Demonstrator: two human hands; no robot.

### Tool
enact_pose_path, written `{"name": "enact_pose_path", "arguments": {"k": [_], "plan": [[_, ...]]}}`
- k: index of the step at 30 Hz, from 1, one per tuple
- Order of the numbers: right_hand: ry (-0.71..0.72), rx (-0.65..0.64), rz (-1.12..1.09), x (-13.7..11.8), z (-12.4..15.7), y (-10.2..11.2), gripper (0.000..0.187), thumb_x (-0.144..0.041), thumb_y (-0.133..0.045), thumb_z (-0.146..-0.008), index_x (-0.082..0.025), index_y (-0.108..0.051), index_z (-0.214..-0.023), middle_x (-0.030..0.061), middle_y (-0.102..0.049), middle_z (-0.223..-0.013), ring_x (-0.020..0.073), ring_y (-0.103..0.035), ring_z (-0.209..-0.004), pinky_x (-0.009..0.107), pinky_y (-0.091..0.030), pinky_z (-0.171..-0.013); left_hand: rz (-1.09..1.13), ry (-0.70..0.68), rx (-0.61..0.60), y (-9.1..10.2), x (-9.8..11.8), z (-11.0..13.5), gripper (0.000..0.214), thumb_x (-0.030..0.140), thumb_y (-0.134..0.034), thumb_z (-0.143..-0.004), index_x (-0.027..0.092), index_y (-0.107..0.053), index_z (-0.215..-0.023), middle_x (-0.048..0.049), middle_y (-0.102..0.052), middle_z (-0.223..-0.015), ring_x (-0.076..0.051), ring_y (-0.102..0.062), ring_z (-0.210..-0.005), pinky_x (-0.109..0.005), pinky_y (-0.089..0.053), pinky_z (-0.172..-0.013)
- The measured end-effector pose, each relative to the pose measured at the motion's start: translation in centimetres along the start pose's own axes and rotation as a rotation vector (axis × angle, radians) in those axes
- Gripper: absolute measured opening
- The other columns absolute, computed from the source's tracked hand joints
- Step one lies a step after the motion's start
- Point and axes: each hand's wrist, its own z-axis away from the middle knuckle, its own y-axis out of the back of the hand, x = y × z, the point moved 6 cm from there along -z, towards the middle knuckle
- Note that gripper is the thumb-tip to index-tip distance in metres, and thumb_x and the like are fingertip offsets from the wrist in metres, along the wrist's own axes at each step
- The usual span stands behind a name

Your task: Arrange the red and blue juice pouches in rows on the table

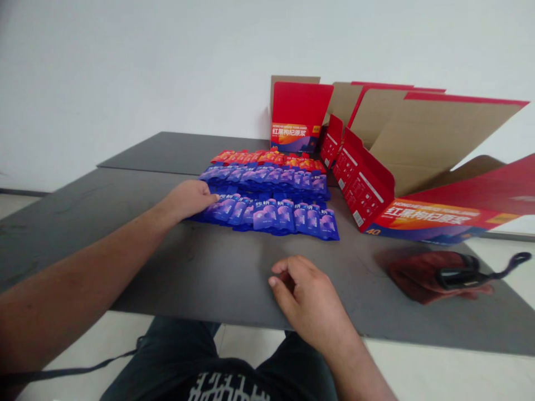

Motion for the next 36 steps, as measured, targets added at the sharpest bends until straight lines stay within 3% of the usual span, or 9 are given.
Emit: {"name": "enact_pose_path", "arguments": {"k": [4, 9, 14, 20, 26, 31, 36], "plan": [[-0.007, 0.001, -0.002, 0.0, 0.1, -0.1, 0.01, -0.025, -0.062, -0.099, -0.023, -0.072, -0.101, 0.0023, -0.07, -0.087, 0.0193, -0.069, -0.08, 0.032, -0.053, -0.075, 0.06, -0.017, 0.089, 1.0, -0.7, 1.4, 0.039, 0.05, -0.061, -0.091, 0.025, -0.059, -0.061, -0.0056, -0.064, -0.063, -0.024, -0.061, -0.065, -0.035, -0.039, -0.063], [-0.008, -0.038, -0.005, 0.0, -0.5, -0.1, 0.01, -0.022, -0.065, -0.098, -0.023, -0.072, -0.105, 0.0026, -0.071, -0.091, 0.0187, -0.069, -0.081, 0.032, -0.054, -0.076, 0.216, -0.045, 0.195, 1.9, -2.2, 3.3, 0.032, 0.054, -0.061, -0.089, 0.025, -0.063, -0.076, -0.0035, -0.07, -0.071, -0.022, -0.061, -0.067, -0.033, -0.039, -0.064], [0.077, -0.147, 0.103, -1.6, -3.5, 0.0, 0.022, -0.017, -0.069, -0.097, -0.021, -0.073, -0.118, 0.0069, -0.073, -0.116, 0.0176, -0.069, -0.086, 0.034, -0.056, -0.084, 0.271, -0.017, 0.324, 1.6, -3.4, 4.7, 0.031, 0.053, -0.057, -0.091, 0.025, -0.06, -0.08, -0.0039, -0.072, -0.078, -0.022, -0.062, -0.072, -0.033, -0.041, -0.068], [0.115, -0.264, 0.21, -3.0, -6.9, -1.3, 0.028, -0.014, -0.07, -0.097, -0.016, -0.073, -0.125, 0.0118, -0.072, -0.129, 0.0203, -0.072, -0.1, 0.037, -0.057, -0.095, 0.31, -0.052, 0.318, 1.1, -3.6, 4.8, 0.031, 0.054, -0.056, -0.091, 0.025, -0.058, -0.079, -0.0038, -0.07, -0.077, -0.022, -0.062, -0.072, -0.033, -0.042, -0.069], [0.115, -0.299, 0.186, -3.0, -7.3, -2.6, 0.03, -0.013, -0.07, -0.096, -0.018, -0.072, -0.126, 0.012, -0.068, -0.136, 0.0213, -0.072, -0.109, 0.037, -0.058, -0.098, 0.332, -0.065, 0.322, 1.1, -4.0, 4.8, 0.03, 0.054, -0.058, -0.091, 0.026, -0.059, -0.08, -0.0033, -0.07, -0.075, -0.022, -0.062, -0.072, -0.034, -0.043, -0.069], [0.14, -0.305, 0.184, -3.3, -7.7, -3.2, 0.031, -0.012, -0.072, -0.095, -0.017, -0.072, -0.126, 0.0129, -0.067, -0.137, 0.0246, -0.069, -0.125, 0.041, -0.053, -0.115, 0.343, -0.089, 0.329, 1.2, -3.9, 4.9, 0.03, 0.053, -0.057, -0.092, 0.026, -0.06, -0.08, -0.003, -0.069, -0.074, -0.022, -0.063, -0.071, -0.034, -0.042, -0.069], [0.147, -0.315, 0.178, -3.8, -8.1, -3.9, 0.032, -0.013, -0.072, -0.095, -0.016, -0.072, -0.127, 0.0137, -0.067, -0.138, 0.0249, -0.067, -0.13, 0.041, -0.052, -0.118, 0.331, -0.106, 0.346, 1.3, -3.9, 4.9, 0.03, 0.052, -0.057, -0.093, 0.026, -0.059, -0.079, -0.0032, -0.07, -0.075, -0.022, -0.063, -0.071, -0.035, -0.041, -0.068]]}}
